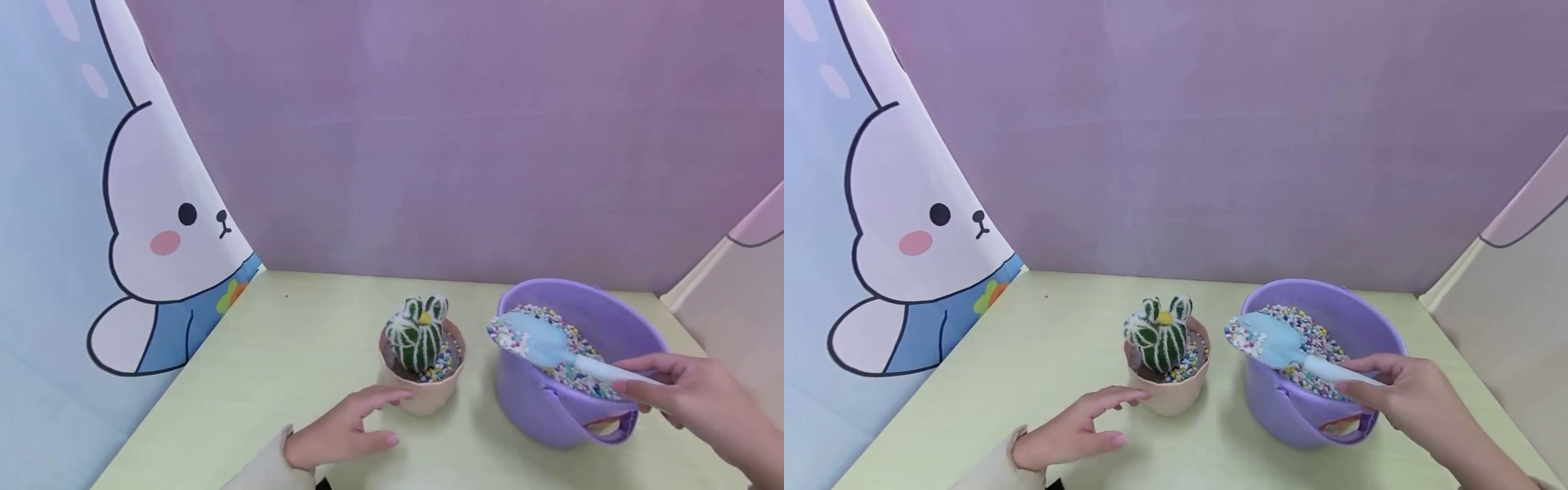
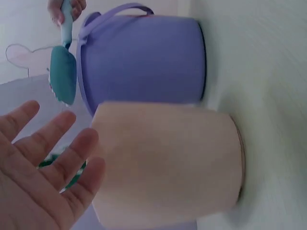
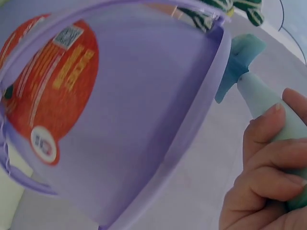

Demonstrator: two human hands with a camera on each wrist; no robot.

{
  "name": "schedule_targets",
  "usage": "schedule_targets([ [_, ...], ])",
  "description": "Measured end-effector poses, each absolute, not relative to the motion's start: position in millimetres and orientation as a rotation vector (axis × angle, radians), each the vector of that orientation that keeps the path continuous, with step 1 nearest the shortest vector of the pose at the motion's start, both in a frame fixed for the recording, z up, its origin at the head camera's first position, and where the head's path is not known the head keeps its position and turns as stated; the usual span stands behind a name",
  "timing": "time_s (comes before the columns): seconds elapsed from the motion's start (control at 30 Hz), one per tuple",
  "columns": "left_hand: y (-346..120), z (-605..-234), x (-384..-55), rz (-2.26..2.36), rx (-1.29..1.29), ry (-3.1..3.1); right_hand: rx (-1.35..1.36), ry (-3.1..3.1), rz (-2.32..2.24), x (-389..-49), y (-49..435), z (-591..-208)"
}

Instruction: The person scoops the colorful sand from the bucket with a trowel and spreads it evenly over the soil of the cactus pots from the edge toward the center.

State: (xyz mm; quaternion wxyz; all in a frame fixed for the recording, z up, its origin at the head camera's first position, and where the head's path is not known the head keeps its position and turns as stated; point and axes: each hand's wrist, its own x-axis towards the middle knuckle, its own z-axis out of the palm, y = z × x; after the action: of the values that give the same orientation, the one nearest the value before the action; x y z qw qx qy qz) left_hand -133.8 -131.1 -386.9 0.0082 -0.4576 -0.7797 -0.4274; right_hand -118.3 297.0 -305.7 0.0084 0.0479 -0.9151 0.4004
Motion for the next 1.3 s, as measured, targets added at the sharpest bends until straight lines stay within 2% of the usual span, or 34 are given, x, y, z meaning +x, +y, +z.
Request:
schedule_targets([
  [0.33, -177, -380, -146, -1.312, -1.149, -2.651, 0.147, -2.840, 1.329, -110, 273, -304],
  [0.63, -194, -374, -174, -1.237, -1.012, -2.644, 0.165, -2.881, 1.316, -108, 254, -309],
  [1.07, -175, -376, -215, -1.385, -1.049, -2.666, 0.261, -2.916, 1.352, -108, 232, -308],
  [1.3, -161, -386, -232, -1.460, -1.072, -2.685, 0.279, -2.938, 1.188, -110, 223, -307],
])
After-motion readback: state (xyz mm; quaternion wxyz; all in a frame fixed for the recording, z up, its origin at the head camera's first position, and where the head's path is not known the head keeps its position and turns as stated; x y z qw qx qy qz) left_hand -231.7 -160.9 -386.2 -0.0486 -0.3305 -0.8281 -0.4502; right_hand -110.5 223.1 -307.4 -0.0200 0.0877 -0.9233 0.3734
